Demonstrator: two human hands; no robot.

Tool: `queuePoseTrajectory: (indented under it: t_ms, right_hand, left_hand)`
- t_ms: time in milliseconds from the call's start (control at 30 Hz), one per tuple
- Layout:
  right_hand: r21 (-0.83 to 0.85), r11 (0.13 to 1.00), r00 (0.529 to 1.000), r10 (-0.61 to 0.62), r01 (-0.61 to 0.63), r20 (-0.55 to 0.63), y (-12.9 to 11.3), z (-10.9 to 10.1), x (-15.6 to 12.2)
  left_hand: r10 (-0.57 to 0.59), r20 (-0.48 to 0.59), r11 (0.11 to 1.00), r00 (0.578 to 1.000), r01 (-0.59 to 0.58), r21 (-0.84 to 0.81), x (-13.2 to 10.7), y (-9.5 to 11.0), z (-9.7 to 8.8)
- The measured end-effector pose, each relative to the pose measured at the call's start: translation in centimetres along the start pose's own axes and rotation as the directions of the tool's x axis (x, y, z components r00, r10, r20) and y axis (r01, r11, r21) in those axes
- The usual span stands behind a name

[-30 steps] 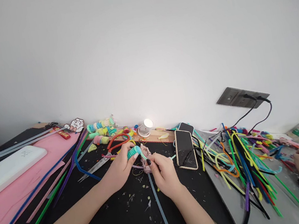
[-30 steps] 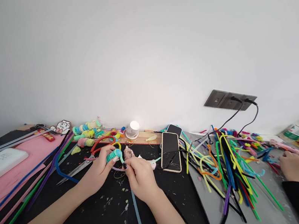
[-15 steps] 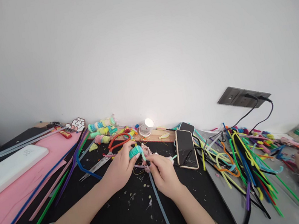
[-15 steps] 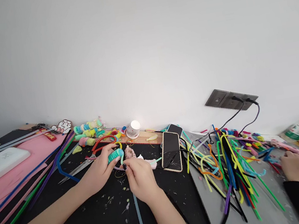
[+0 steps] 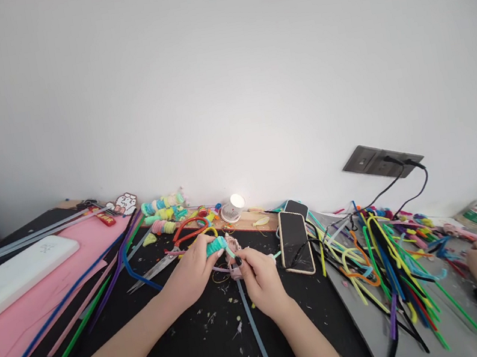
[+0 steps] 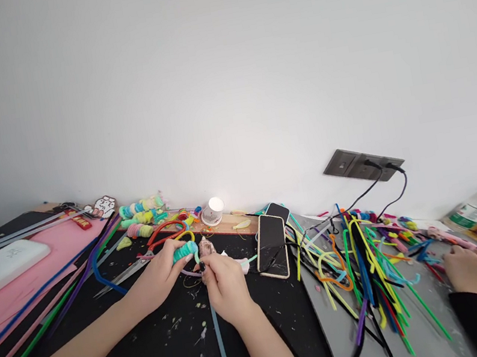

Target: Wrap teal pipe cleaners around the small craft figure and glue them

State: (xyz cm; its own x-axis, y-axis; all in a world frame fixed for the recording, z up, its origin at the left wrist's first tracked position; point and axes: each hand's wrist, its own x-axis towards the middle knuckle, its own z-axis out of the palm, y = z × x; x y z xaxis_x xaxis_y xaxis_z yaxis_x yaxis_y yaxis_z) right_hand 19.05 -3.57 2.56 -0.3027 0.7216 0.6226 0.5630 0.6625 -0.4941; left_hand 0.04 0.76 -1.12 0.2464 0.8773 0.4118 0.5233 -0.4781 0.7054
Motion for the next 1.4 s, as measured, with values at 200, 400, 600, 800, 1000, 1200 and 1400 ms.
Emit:
queuePoseTrajectory:
  t_ms: [200, 400, 600, 800, 1000, 1200, 1400]
  right_hand:
    - [0.009, 1.0, 1.0, 0.008, -0.008, 0.002, 0.0, -0.1, 0.0]
    - [-0.002, 1.0, 1.0, -0.001, 0.001, -0.004, 0.1, 0.0, 0.0]
    - [-0.005, 1.0, 1.0, -0.003, 0.003, -0.004, 0.1, 0.0, -0.1]
    - [-0.028, 1.0, 1.0, -0.006, 0.005, -0.009, 0.1, 0.1, -0.1]
    - [-0.027, 1.0, 1.0, -0.005, 0.005, -0.011, 0.1, 0.2, -0.1]
    - [-0.017, 1.0, 1.0, 0.01, -0.011, -0.015, 0.1, 0.2, -0.2]
    - [-0.009, 0.999, 0.999, 0.035, -0.035, -0.025, 0.1, 0.1, -0.2]
  left_hand:
    - [-0.005, 0.032, 1.0, 0.999, 0.005, 0.01, 0.2, -0.2, -0.1]
    - [0.001, 0.029, 1.0, 1.0, -0.001, 0.014, 0.2, 0.0, -0.3]
    - [0.016, 0.035, 0.999, 0.999, -0.017, 0.039, 0.3, 0.3, -0.5]
    - [-0.026, 0.111, 0.999, 0.993, 0.02, 0.049, 0.4, 1.0, -1.3]
    - [-0.022, 0.116, 0.999, 0.993, 0.019, 0.03, 0.3, 0.7, -0.9]
    - [0.018, 0.091, 0.999, 0.996, -0.022, 0.04, 0.3, 0.1, -0.5]
    - [0.039, 0.048, 0.996, 0.998, -0.042, 0.074, 0.2, 0.1, -0.5]
